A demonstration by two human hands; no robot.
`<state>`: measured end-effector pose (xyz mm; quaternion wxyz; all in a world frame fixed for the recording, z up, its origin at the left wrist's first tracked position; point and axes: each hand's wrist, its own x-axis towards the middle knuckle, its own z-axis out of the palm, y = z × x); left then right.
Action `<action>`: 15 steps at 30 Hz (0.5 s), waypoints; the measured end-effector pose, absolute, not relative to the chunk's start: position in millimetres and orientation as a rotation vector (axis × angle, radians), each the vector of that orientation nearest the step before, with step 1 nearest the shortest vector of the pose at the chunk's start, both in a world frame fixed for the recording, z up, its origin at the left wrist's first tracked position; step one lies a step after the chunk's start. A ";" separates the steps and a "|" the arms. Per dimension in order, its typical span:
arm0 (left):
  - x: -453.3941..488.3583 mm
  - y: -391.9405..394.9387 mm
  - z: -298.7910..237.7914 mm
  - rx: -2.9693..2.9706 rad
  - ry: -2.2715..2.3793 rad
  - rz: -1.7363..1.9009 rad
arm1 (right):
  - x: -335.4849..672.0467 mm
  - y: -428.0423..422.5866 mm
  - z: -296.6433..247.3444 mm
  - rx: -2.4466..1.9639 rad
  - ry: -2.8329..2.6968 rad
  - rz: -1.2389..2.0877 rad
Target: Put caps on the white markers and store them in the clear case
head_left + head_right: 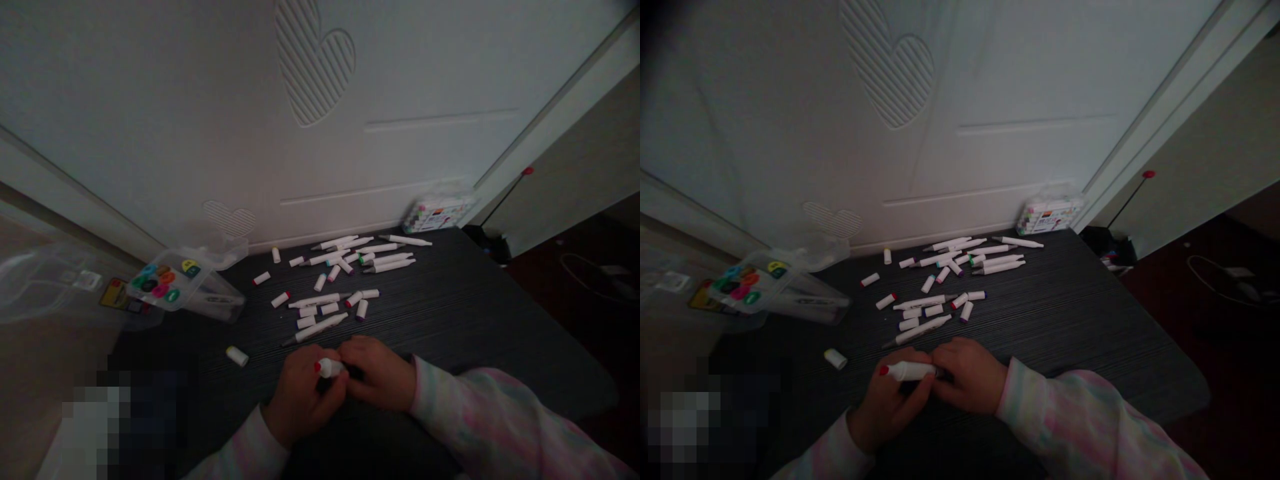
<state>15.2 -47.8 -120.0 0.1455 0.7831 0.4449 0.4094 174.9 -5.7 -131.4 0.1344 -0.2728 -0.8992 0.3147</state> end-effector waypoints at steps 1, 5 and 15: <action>15.2 -47.6 -120.3 2.250 1.279 1.175 | 174.7 -5.6 -131.4 -0.789 -2.604 0.914; 15.3 -48.0 -119.9 2.231 1.289 1.144 | 174.0 -5.0 -131.1 -0.784 -2.604 0.913; 15.0 -48.6 -120.8 2.232 1.305 1.133 | 173.2 -5.4 -129.4 -0.822 -2.610 0.906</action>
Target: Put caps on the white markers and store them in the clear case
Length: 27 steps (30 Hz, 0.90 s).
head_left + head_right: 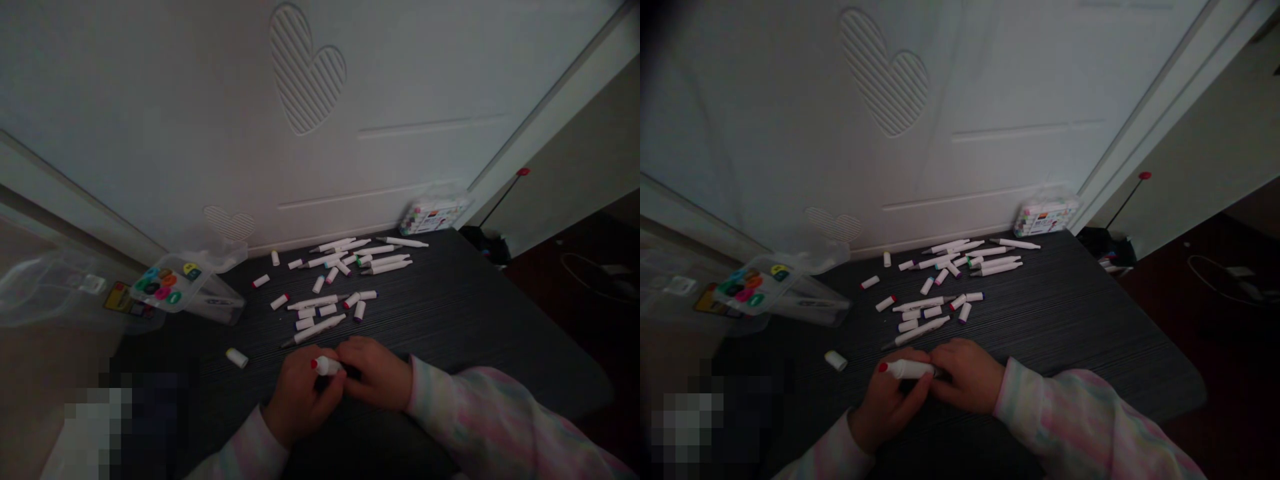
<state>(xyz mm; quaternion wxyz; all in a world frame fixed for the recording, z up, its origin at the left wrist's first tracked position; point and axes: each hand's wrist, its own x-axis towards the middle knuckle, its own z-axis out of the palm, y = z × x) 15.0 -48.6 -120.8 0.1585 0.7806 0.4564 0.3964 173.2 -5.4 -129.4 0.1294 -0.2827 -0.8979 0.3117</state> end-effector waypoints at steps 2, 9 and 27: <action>15.0 -48.9 -120.1 2.234 1.296 1.145 | 173.3 -5.2 -129.0 -0.803 -2.605 0.910; 12.0 -50.6 -112.2 2.318 1.406 1.192 | 173.6 -4.7 -128.6 -0.771 -2.586 0.912; -73.1 -84.7 -112.3 1.398 2.837 0.768 | 172.5 5.7 -121.2 -0.870 -1.469 2.068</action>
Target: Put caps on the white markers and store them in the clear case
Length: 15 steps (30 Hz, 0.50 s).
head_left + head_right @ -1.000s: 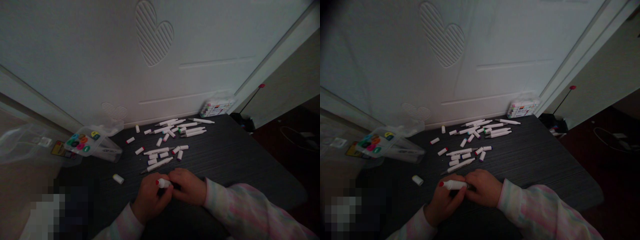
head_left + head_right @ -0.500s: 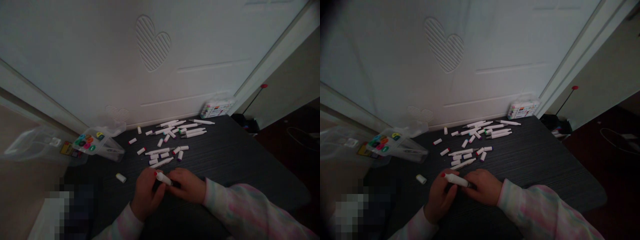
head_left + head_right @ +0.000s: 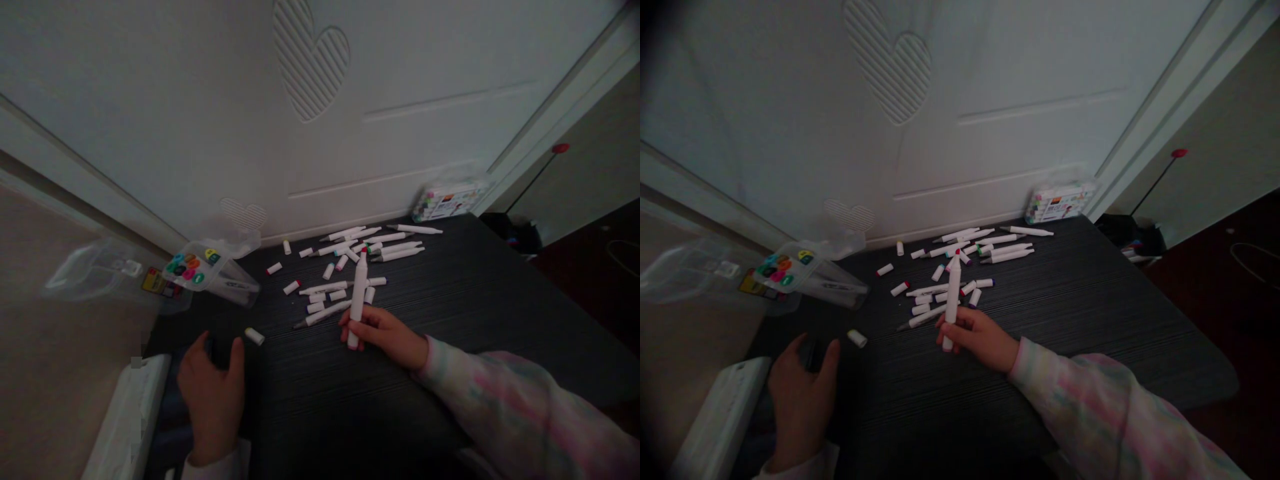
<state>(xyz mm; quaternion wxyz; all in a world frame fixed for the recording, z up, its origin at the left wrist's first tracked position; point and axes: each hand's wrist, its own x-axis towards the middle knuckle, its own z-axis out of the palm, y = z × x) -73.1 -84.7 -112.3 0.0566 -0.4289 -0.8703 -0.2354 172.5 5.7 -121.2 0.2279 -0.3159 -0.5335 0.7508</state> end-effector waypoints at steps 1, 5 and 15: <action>-73.6 -84.3 -114.3 -1.314 -2.653 -0.725 | 172.5 5.3 -121.3 -0.863 -1.461 2.074; -69.6 -82.0 -113.7 -1.390 -2.566 -0.827 | 174.1 1.2 -119.0 -0.863 -1.622 1.978; -9.0 -73.8 -98.0 -2.270 -2.393 -1.530 | 177.2 -12.6 -115.5 -0.753 -2.196 1.590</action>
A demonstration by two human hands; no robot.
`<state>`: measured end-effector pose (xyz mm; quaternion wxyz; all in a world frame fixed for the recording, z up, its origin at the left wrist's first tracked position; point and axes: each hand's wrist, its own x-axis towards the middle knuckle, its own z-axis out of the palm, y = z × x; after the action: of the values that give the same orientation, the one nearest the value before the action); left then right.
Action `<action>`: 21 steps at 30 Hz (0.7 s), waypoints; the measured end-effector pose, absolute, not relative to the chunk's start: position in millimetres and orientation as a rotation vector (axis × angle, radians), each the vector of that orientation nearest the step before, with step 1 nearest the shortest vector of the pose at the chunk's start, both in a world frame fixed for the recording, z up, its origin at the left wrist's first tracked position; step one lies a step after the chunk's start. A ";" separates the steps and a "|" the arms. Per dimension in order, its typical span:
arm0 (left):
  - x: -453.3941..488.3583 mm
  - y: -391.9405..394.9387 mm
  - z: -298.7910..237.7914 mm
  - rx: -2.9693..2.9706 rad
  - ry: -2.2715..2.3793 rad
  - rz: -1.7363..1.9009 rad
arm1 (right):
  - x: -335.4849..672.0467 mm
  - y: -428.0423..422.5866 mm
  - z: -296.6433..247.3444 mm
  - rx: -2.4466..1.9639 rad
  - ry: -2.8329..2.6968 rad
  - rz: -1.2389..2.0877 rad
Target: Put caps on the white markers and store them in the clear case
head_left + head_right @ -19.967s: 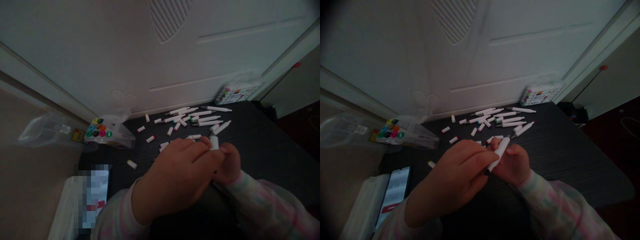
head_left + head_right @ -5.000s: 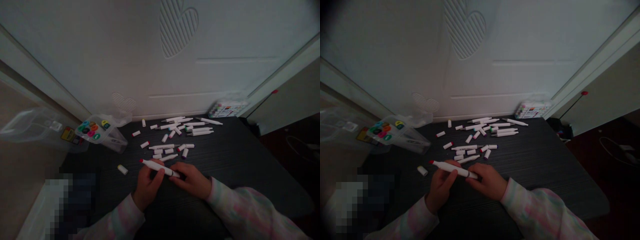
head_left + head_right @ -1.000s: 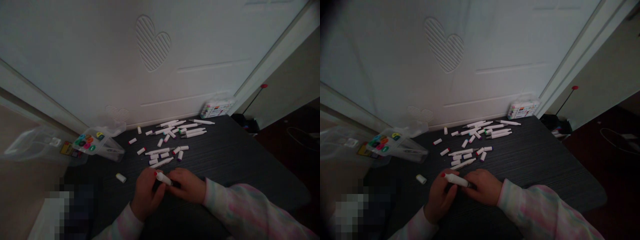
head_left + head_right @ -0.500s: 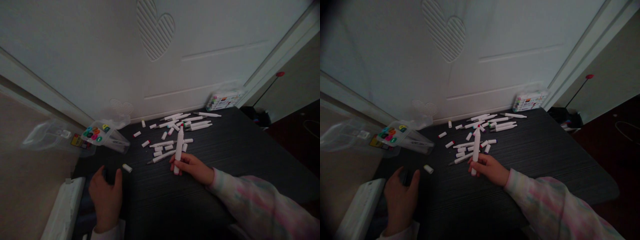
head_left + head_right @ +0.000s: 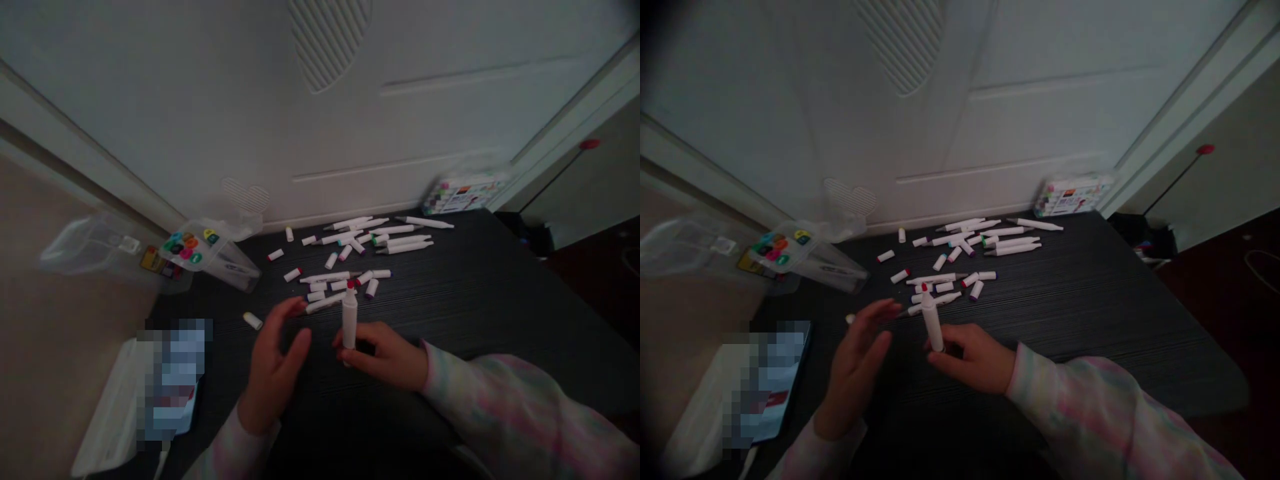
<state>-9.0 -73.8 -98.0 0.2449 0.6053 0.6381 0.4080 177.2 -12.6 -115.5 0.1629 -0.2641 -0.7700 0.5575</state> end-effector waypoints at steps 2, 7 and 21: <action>5.7 -65.9 -93.5 1.775 1.491 1.000 | 176.6 -14.4 -118.1 -0.721 -2.284 1.507; 22.4 -52.5 -92.5 1.752 1.381 1.057 | 176.2 -14.1 -125.0 -0.783 -2.400 1.323; 11.6 -52.2 -89.6 0.450 0.902 1.395 | 178.6 -13.7 -123.2 -0.947 -2.399 1.290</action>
<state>11.6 -52.2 -89.6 0.6518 0.1984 0.3975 0.6147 178.6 -13.7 -123.2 0.1284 -0.3257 -0.8250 0.4436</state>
